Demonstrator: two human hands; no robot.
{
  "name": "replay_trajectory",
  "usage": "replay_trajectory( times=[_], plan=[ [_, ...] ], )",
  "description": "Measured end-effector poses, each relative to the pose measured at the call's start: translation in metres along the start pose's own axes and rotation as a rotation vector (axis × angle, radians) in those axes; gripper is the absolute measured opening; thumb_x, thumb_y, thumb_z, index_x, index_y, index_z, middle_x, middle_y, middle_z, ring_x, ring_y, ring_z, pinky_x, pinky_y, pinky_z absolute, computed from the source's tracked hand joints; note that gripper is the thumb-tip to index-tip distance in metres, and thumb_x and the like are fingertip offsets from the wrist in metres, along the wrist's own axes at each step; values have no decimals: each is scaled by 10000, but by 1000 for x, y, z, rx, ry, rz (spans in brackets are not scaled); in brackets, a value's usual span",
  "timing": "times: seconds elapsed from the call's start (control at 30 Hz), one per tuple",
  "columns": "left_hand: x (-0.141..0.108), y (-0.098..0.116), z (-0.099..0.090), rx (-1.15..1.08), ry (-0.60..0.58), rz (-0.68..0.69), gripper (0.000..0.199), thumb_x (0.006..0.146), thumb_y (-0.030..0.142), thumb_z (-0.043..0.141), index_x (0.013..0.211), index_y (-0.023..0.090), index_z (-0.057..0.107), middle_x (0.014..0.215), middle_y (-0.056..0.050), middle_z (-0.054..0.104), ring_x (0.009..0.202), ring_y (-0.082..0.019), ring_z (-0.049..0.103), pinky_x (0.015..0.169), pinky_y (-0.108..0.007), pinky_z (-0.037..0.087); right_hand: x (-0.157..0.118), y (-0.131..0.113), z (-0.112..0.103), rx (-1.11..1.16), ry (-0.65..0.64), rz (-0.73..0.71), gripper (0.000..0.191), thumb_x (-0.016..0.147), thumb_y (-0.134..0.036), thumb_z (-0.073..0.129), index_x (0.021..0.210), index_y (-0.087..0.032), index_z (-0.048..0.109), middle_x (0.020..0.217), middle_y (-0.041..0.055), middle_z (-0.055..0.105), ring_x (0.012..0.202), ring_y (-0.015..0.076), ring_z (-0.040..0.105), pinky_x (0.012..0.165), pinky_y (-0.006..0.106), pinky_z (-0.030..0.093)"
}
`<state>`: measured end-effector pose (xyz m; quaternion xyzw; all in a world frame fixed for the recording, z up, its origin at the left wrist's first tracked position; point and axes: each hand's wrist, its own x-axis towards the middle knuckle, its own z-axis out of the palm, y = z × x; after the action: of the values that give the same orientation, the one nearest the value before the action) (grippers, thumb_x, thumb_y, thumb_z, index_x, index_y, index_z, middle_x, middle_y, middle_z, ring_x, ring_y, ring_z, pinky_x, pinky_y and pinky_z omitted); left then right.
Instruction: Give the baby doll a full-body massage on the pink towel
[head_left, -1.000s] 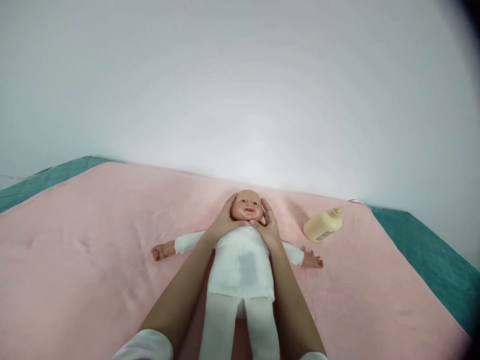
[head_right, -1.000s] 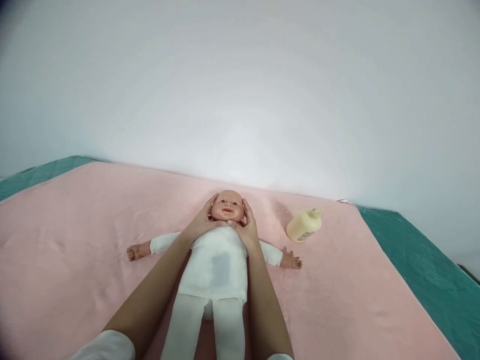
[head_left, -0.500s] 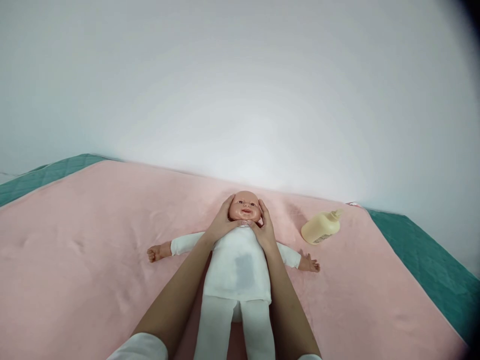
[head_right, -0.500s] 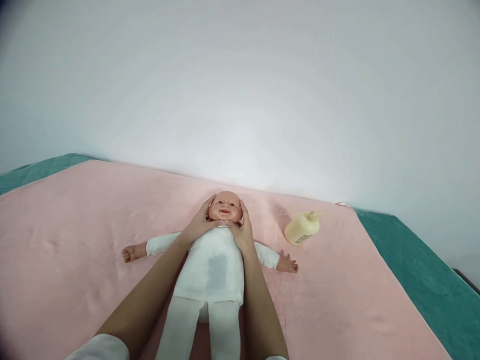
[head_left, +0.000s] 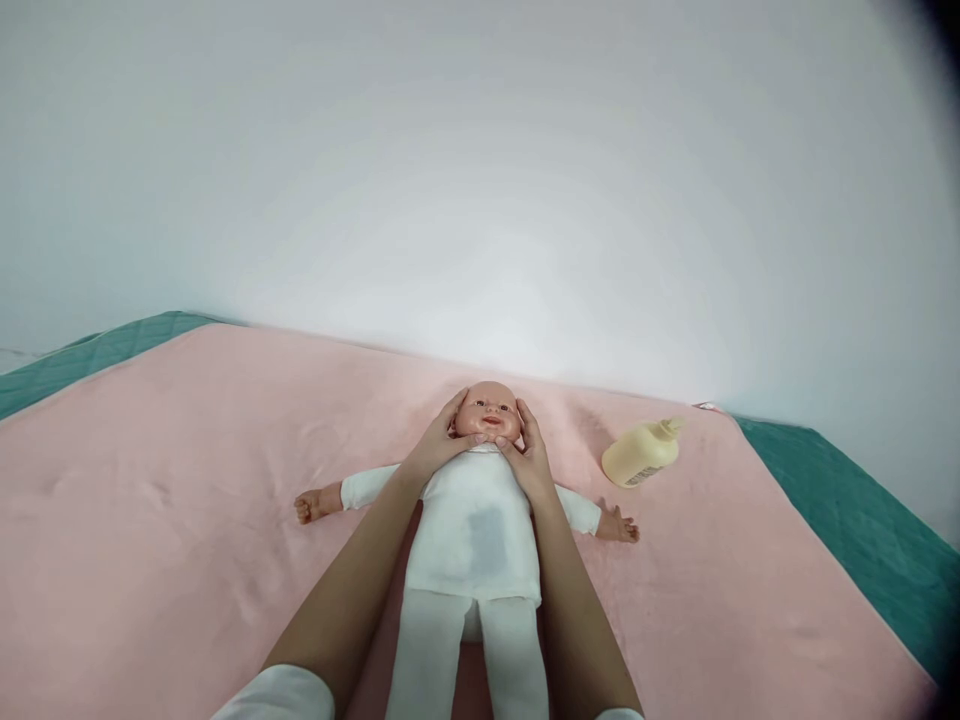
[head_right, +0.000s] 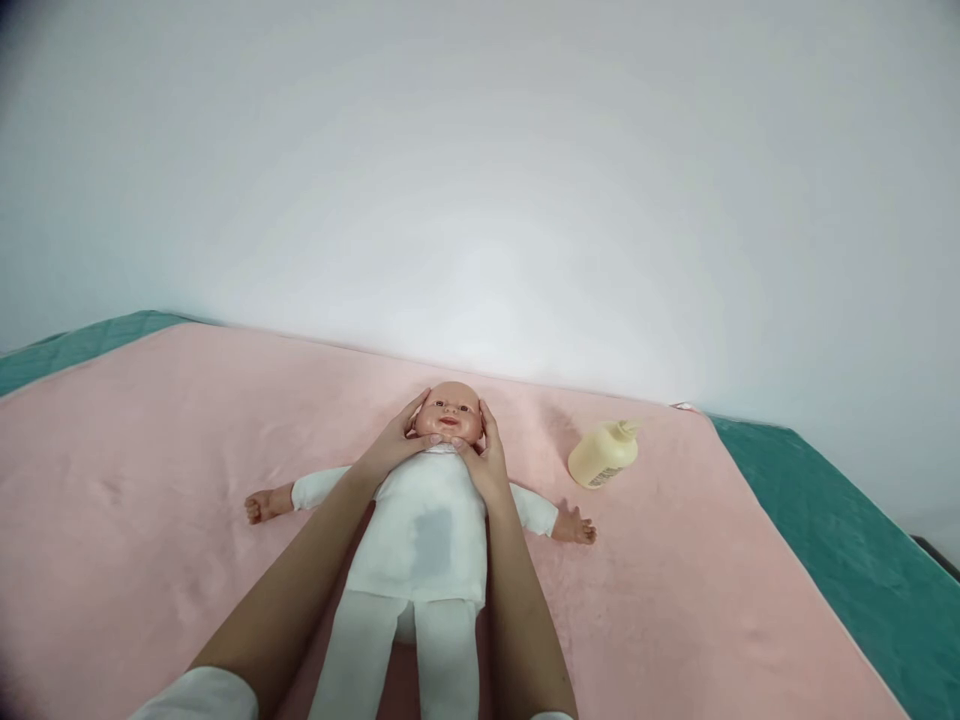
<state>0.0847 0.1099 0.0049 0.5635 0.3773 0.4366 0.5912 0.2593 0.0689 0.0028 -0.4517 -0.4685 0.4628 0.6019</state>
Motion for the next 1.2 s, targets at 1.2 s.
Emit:
replay_trajectory(
  times=[1.2],
  plan=[
    [-3, 9, -3, -528, -24, -181, 875, 753, 309, 782, 1492, 244, 319, 1454, -125, 480, 1248, -283, 549, 1088, -414, 417, -1, 2, -5, 344, -99, 77, 714, 795, -419, 703, 1427, -268, 407, 1490, 58, 446, 1336, 257, 481, 1152, 488, 354]
  ],
)
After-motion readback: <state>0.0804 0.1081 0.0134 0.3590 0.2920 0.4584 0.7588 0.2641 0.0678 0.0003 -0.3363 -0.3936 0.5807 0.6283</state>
